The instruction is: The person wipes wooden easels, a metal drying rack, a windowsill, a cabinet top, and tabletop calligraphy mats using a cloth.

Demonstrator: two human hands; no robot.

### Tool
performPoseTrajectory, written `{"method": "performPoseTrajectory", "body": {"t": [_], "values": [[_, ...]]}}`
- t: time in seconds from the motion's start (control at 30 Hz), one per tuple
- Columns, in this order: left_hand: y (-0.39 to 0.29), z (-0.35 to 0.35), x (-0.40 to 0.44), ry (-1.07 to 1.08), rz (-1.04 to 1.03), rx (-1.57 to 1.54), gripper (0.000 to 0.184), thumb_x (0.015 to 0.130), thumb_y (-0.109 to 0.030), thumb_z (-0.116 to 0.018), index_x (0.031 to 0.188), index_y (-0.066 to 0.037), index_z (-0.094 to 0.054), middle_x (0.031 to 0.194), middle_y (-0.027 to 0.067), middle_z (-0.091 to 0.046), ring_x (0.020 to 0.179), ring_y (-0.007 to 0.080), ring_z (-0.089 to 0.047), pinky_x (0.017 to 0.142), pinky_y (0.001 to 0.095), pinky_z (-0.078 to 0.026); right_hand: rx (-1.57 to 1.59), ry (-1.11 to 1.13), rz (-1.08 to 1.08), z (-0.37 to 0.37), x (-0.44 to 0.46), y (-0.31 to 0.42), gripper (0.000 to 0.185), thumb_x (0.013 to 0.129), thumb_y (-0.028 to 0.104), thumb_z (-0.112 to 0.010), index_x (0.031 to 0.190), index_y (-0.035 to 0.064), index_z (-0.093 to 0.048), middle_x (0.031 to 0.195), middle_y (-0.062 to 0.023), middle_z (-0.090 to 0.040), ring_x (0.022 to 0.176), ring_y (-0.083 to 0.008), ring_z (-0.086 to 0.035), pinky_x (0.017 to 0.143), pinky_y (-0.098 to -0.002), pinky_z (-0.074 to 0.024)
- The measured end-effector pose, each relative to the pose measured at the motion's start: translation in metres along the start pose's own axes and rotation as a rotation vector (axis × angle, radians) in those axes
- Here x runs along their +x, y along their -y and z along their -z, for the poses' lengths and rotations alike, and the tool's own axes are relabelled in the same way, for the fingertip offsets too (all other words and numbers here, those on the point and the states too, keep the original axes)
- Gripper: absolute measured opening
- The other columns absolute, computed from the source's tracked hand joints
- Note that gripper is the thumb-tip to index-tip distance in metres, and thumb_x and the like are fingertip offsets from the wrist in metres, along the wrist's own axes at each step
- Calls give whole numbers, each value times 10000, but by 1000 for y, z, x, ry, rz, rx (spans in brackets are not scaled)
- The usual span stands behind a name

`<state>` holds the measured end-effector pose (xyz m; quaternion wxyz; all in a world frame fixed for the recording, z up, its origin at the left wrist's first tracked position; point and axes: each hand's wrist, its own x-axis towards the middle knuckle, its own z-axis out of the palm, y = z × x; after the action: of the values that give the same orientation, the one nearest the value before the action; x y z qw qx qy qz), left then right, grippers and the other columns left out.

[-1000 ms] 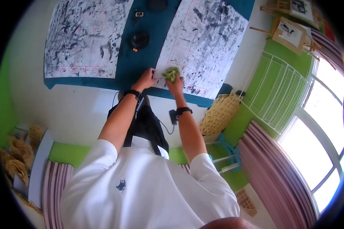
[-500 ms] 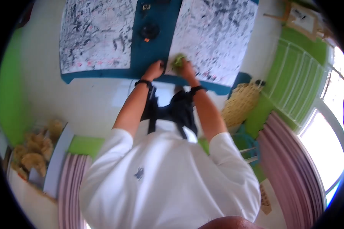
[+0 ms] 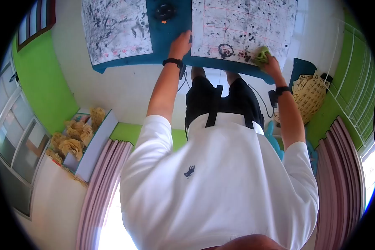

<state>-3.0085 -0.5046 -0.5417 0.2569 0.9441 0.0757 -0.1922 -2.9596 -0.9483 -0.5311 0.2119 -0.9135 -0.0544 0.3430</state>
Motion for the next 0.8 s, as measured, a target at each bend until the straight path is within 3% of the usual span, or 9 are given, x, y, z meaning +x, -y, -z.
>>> {"method": "performPoseTrajectory", "body": {"t": [0.17, 0.23, 0.27, 0.33, 0.4, 0.47, 0.63, 0.7, 0.8], "values": [[1, 5, 15, 40, -60, 102, 260, 854, -156, -669, 1071, -117, -533, 982, 133, -662, 946, 352, -634, 757, 426, -521, -82, -70, -130, 31, -5, -72, 553, 822, 271, -668, 1314, 70, -516, 1042, -254, -639, 977, -432, -617, 852, -466, -493], [12, 9, 20, -101, 183, 51, 237, 870, -139, -652, 1068, -90, -531, 919, 138, -684, 883, 347, -659, 753, 420, -526, -27, -76, -151, 30, -2, -82, 535, 884, 387, -600, 1297, 57, -514, 1033, -260, -655, 976, -433, -624, 840, -472, -495], [17, 9, 23, -94, 186, 52, 237, 870, -139, -652, 1068, -90, -531, 919, 138, -684, 883, 347, -659, 753, 420, -526, 11, -94, -142, 24, 3, -84, 579, 905, 482, -543, 1293, 55, -493, 1022, -258, -664, 975, -439, -626, 835, -481, -496], [18, 12, 23, -424, 642, -317, 249, 848, -172, -682, 1024, -77, -534, 857, 149, -676, 837, 344, -660, 746, 416, -522, 67, -95, -232, 13, 9, -66, 629, 895, 530, -531, 1310, 61, -476, 1061, -268, -650, 1007, -447, -612, 858, -476, -488], [2, 12, 13, -329, 546, -338, 348, 814, -253, -731, 1032, -68, -532, 842, 136, -681, 822, 317, -669, 749, 398, -524, 114, -110, -372, -2, 22, -46, 742, 867, 600, -527, 1369, 65, -418, 1110, -286, -631, 1048, -459, -596, 887, -470, -478], [-1, 0, 13, -130, 339, -300, 542, 715, -395, -823, 1039, -72, -532, 817, 104, -673, 782, 284, -665, 715, 385, -521, 84, -181, -365, -23, 25, -16, 722, 879, 542, -544, 1335, -4, -422, 1028, -296, -646, 956, -471, -618, 819, -511, -494], [0, -8, 10, -100, 375, -247, 494, 751, -437, -781, 1019, -101, -538, 815, 95, -670, 788, 305, -662, 662, 419, -498, 120, -37, -125, -45, 22, 72, 647, 867, 438, -598, 1314, -7, -454, 1012, -291, -649, 969, -450, -617, 824, -495, -494], [13, -7, 12, -229, 385, -85, 479, 774, -488, -743, 967, -96, -547, 829, 114, -676, 812, 331, -661, 665, 422, -503, 175, 225, 118, -37, 21, 100, 588, 857, 399, -626, 1286, 20, -492, 1023, -256, -660, 961, -442, -620, 821, -484, -495], [24, 16, 15, -58, 224, 12, 436, 821, -495, -693, 925, -94, -557, 826, 121, -676, 824, 348, -655, 665, 427, -507, 270, 76, 121, -34, 10, 114, 556, 861, 386, -638, 1290, 56, -506, 1043, -230, -666, 989, -424, -623, 835, -460, -497]]}}
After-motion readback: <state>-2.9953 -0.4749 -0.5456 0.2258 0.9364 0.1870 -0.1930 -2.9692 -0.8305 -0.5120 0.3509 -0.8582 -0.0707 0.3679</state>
